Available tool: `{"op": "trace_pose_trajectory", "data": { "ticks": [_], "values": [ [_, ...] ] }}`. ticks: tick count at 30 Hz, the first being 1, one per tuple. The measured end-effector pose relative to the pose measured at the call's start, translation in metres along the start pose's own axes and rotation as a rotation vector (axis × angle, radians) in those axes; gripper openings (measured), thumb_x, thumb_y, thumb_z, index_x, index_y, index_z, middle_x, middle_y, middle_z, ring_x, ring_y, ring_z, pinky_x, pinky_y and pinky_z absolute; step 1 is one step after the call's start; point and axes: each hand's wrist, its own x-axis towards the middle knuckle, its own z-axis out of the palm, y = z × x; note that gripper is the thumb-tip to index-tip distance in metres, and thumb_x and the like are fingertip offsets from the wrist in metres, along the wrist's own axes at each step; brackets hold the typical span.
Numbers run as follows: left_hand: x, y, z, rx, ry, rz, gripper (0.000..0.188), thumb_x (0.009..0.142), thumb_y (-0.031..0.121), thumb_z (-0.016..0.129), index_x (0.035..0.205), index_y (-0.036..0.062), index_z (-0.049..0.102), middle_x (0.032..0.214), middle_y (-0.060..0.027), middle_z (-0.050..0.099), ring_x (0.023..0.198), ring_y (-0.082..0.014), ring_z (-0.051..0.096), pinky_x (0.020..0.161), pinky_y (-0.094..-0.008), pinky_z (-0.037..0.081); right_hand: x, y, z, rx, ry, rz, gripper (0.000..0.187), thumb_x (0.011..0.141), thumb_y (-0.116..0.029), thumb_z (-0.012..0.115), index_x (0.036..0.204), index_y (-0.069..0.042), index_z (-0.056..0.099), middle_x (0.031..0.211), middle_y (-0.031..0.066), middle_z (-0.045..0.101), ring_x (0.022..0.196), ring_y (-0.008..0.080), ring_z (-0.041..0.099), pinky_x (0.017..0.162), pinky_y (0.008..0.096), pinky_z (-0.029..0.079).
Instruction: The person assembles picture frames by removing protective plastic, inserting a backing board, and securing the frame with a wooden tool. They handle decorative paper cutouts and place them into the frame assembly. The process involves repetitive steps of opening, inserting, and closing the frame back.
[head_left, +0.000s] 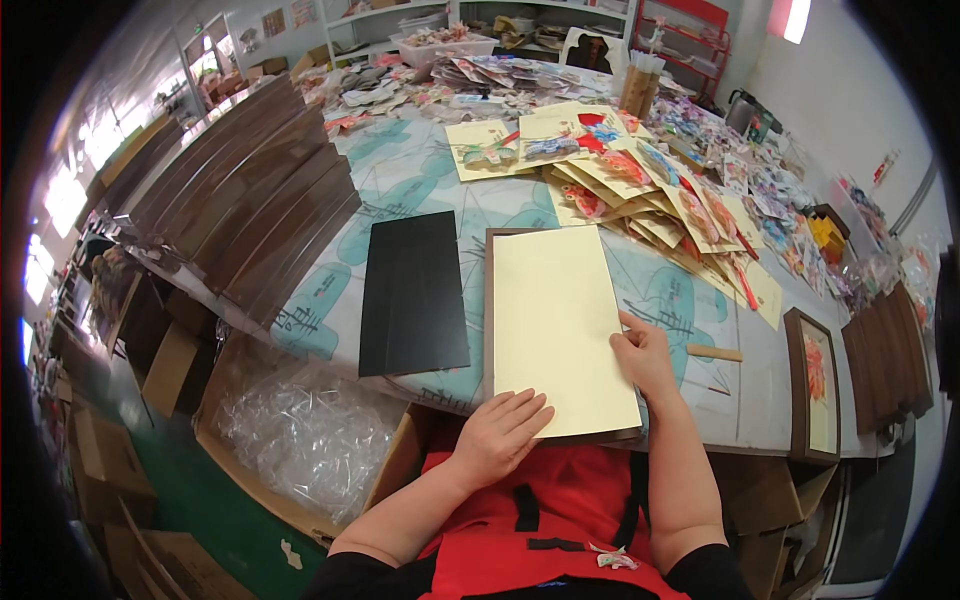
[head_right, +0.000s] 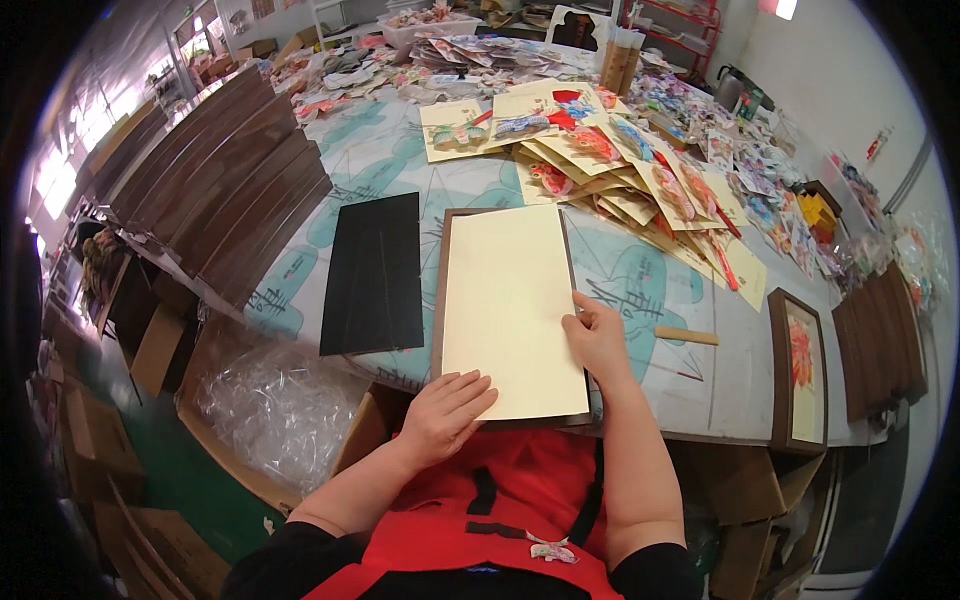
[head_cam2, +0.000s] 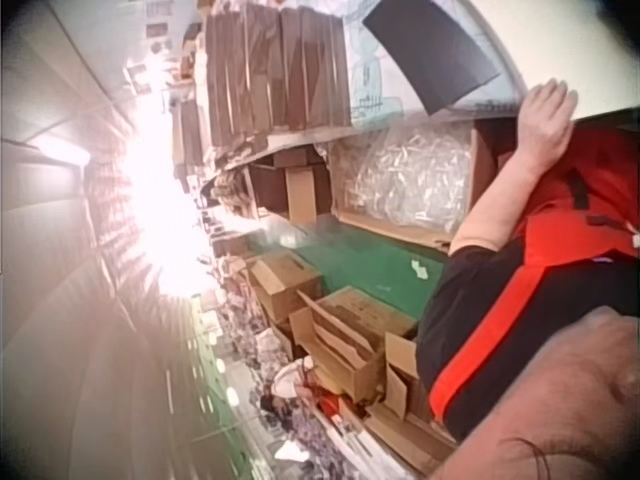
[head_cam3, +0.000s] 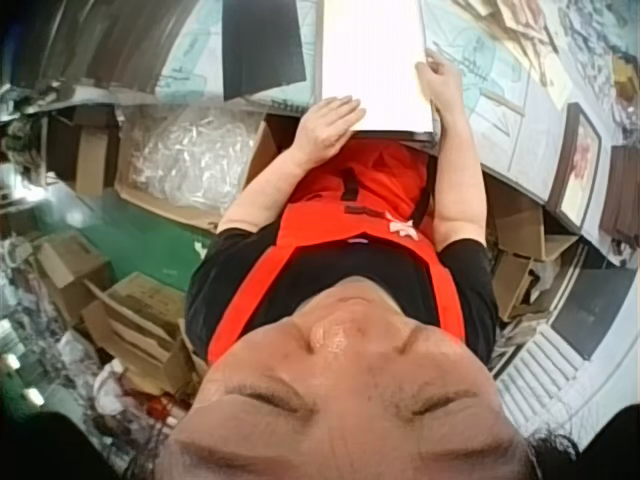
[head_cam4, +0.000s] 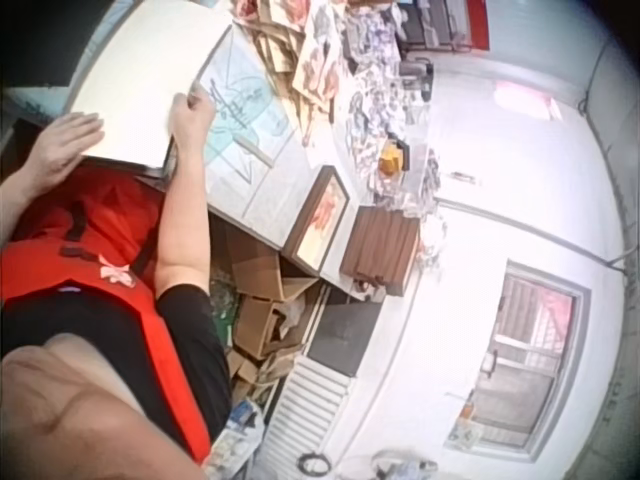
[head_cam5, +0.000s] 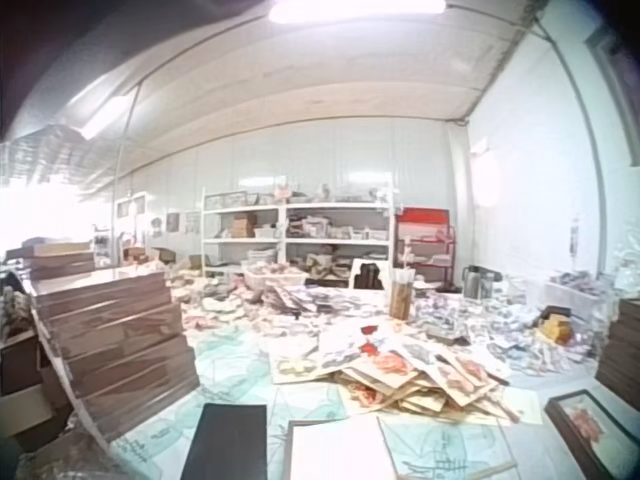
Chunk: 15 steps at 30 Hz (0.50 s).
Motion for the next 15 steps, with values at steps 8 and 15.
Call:
{"op": "trace_pose_trajectory", "data": {
  "ticks": [8, 15],
  "values": [
    [0.0, 0.003, 0.001, 0.037, 0.022, -0.03, 0.037, 0.081, 0.019, 0.067, 0.115, 0.0056, 0.061, 0.12, -0.0116, 0.06, 0.113, -0.0284, 0.056, 0.098, -0.0421, 0.042, 0.008, -0.003, 0.001, -0.009, 0.001, 0.006, 0.039, 0.08, 0.001, 0.055, 0.119, 0.009, 0.057, 0.072, 0.0057, 0.066, 0.058, 0.0064, 0.057, 0.052, 0.022, 0.043],
    [0.0, 0.004, 0.003, 0.003, 0.058, -0.07, 0.031, 0.082, 0.018, 0.066, 0.11, 0.006, 0.064, 0.115, -0.0113, 0.063, 0.109, -0.0276, 0.059, 0.095, -0.0422, 0.044, 0.011, -0.01, 0.003, -0.414, 0.026, -0.065, 0.03, 0.077, -0.01, 0.061, 0.104, 0.003, 0.064, 0.064, 0.0116, 0.062, 0.057, 0.0177, 0.058, 0.055, 0.0311, 0.044]
  ]
}}
